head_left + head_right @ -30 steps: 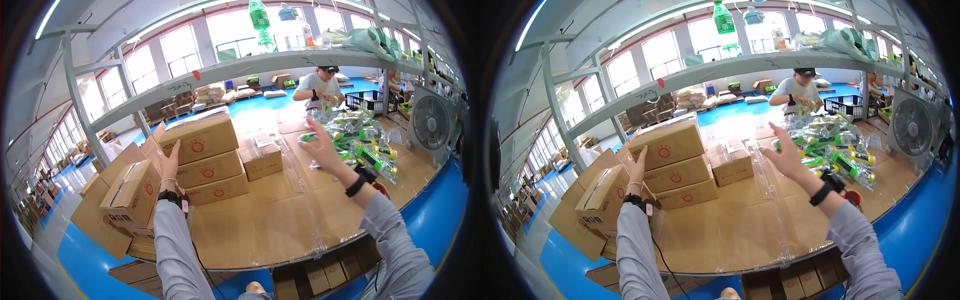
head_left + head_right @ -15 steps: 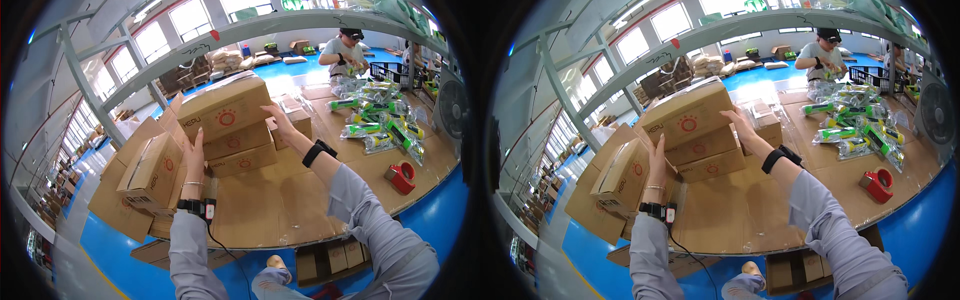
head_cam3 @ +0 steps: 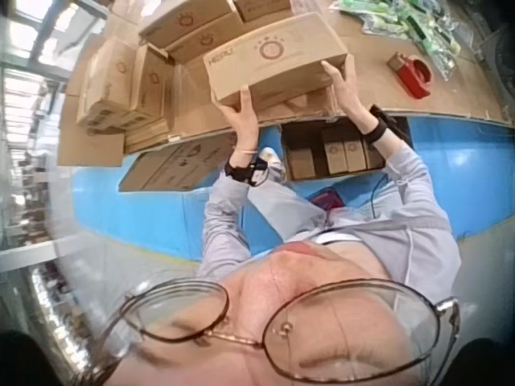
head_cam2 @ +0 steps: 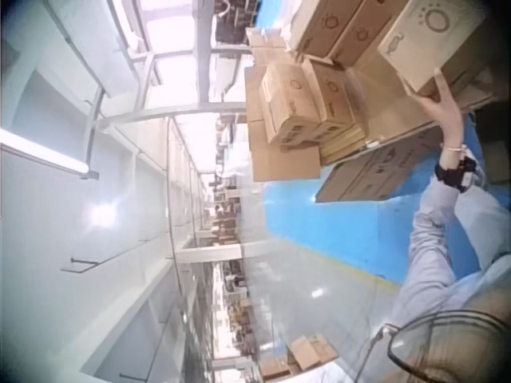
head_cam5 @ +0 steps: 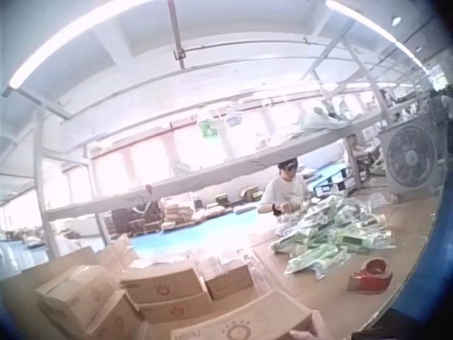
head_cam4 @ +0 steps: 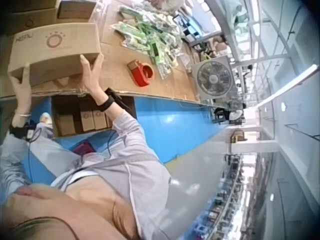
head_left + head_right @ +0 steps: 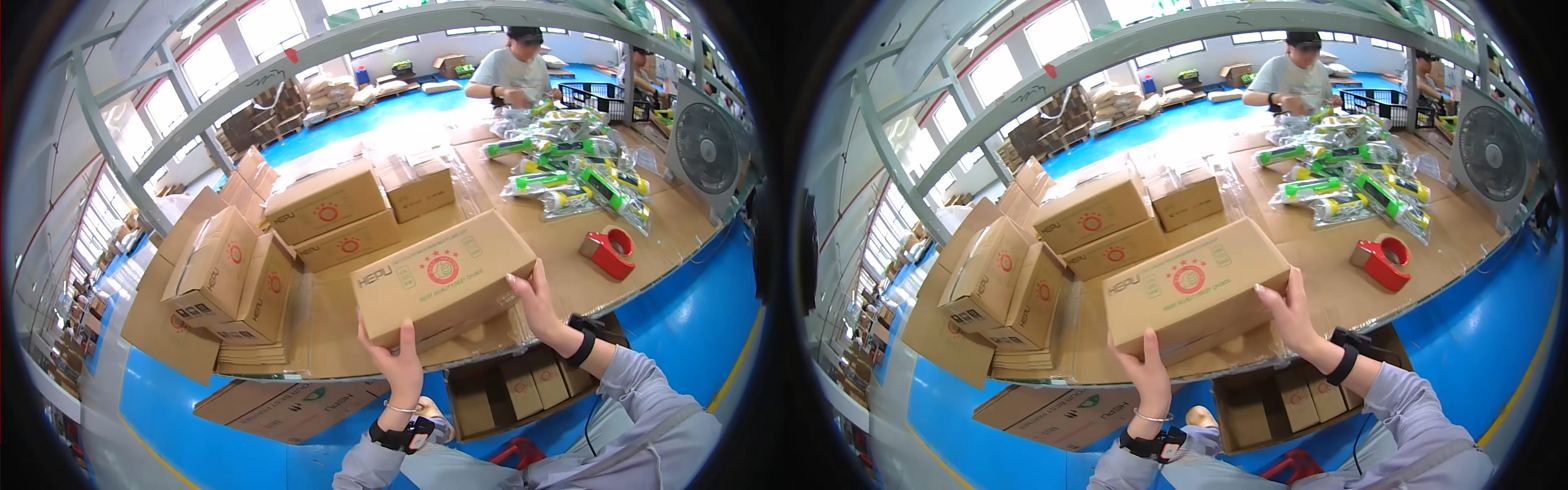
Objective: Packing smaller cardboard boxes into a larger shipping container.
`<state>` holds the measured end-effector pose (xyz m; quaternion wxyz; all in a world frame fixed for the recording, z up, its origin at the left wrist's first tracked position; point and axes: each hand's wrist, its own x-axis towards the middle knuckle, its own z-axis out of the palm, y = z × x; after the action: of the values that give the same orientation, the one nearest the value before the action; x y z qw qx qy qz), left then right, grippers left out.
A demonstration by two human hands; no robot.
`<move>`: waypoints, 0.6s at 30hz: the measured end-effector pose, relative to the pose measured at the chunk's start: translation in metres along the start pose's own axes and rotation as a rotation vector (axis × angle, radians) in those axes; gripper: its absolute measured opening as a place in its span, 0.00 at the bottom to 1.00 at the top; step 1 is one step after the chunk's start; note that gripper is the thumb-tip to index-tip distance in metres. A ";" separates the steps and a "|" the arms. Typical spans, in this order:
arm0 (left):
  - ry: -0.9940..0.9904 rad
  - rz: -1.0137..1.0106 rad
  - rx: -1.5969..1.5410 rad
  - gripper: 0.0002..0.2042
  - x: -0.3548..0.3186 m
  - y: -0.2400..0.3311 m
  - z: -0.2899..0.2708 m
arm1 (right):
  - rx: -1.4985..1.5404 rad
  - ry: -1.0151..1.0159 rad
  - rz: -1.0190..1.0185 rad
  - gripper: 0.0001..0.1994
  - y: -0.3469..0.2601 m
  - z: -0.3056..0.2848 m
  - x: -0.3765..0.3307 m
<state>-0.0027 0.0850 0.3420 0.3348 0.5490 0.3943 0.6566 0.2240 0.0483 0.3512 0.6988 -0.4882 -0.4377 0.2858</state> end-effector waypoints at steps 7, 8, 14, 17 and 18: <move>-0.033 -0.165 -0.151 0.32 -0.014 -0.009 -0.008 | -0.588 -0.184 -0.554 0.47 -0.058 -0.018 0.031; -0.053 -0.113 -0.079 0.32 -0.014 -0.013 -0.013 | -0.719 -0.310 -0.601 0.51 -0.073 -0.013 0.042; -0.118 -0.106 -0.136 0.26 -0.041 -0.004 -0.028 | -1.175 -0.898 -0.728 0.62 -0.101 0.041 0.078; -0.048 -0.286 -0.016 0.13 -0.085 -0.019 -0.039 | -1.179 -1.123 -0.522 0.64 -0.089 0.062 0.094; -0.059 -0.355 0.003 0.10 -0.104 -0.032 -0.046 | -1.193 -1.107 -0.553 0.63 -0.089 0.066 0.097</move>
<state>-0.0293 0.0021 0.2617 0.4561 0.4901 0.4760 0.5702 0.2064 0.1252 0.4756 0.0558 -0.4399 -0.8960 0.0242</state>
